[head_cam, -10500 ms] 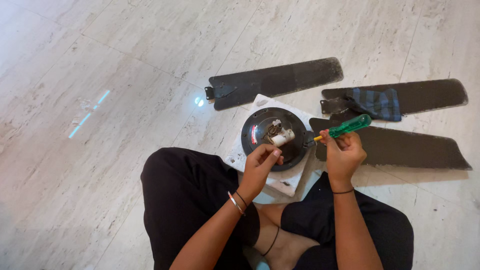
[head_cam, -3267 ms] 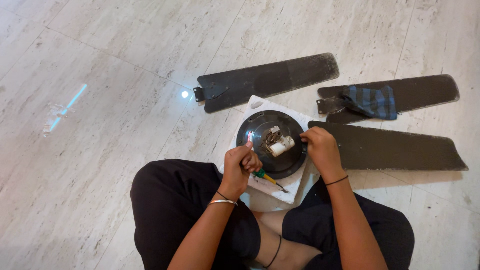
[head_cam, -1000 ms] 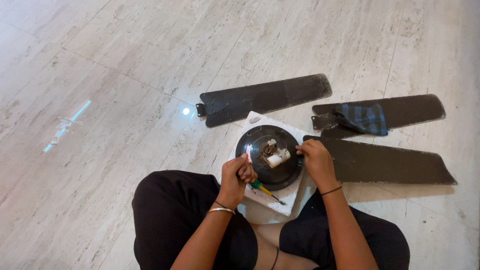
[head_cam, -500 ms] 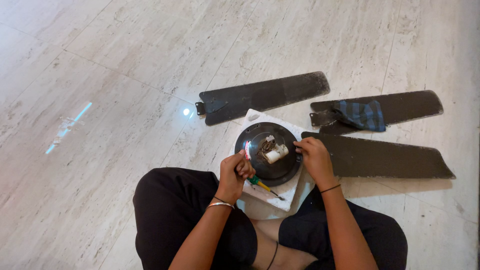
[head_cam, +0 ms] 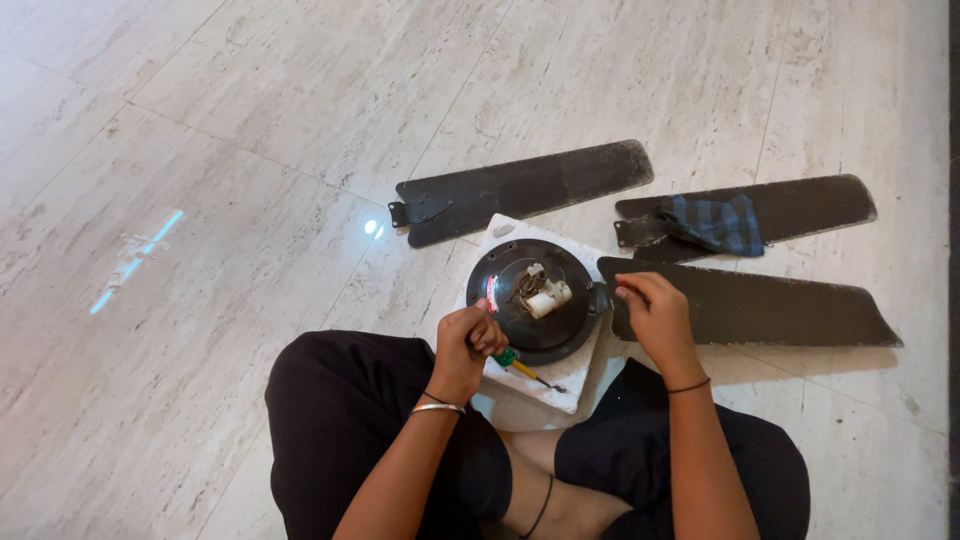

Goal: The person sits on the floor and assembles an electric fan. They use a screwdriver to attach fan blades to the motor housing, then wipe one blade with a cloth before securing it.

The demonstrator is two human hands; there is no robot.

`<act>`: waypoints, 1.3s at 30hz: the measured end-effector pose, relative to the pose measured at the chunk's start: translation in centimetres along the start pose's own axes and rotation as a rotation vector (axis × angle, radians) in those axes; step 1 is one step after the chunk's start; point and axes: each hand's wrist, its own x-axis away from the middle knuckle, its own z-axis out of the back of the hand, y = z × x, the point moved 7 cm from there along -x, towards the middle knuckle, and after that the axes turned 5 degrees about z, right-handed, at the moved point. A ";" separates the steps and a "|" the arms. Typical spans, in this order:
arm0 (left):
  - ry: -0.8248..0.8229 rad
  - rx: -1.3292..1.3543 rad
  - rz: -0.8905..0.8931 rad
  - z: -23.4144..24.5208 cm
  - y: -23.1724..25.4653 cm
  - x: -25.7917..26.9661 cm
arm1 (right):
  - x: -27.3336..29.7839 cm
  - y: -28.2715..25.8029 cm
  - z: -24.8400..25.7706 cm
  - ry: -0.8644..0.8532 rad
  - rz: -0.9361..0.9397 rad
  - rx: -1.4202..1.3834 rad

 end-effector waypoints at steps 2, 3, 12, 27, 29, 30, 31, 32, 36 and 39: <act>-0.063 -0.019 -0.016 -0.7 0.3 0.6 | 0.5 -1.5 0.0 -0.095 -0.063 -0.035; -0.154 -0.008 -0.035 -1.6 0.5 1.0 | 0.9 -2.4 -0.1 -0.143 -0.095 -0.052; -0.561 0.081 0.088 -6.6 -0.5 4.4 | 4.9 -12.5 -3.2 -0.523 -0.019 -0.154; -0.477 -0.028 -0.009 -8.2 0.4 3.8 | 4.2 -7.4 -2.0 -0.263 -0.033 -0.329; -0.465 -0.064 0.062 -8.0 -0.5 3.5 | 4.3 -6.0 -2.0 -0.238 -0.088 -0.445; -0.468 -0.123 0.063 -8.1 -0.7 3.5 | 4.2 -5.6 -2.0 -0.224 -0.114 -0.506; -0.471 -0.182 0.063 -8.2 -1.0 3.5 | 4.1 -5.2 -1.8 -0.195 -0.122 -0.552; -0.475 -0.241 0.064 -8.3 -1.3 3.4 | 3.9 -4.8 -1.4 -0.164 -0.130 -0.597; -0.471 -0.419 0.206 -8.1 -2.9 3.1 | 2.8 -4.3 1.4 0.018 -0.099 -0.686; -0.515 -0.456 0.247 -8.1 -4.1 3.1 | 1.9 -3.9 4.1 0.181 -0.105 -0.604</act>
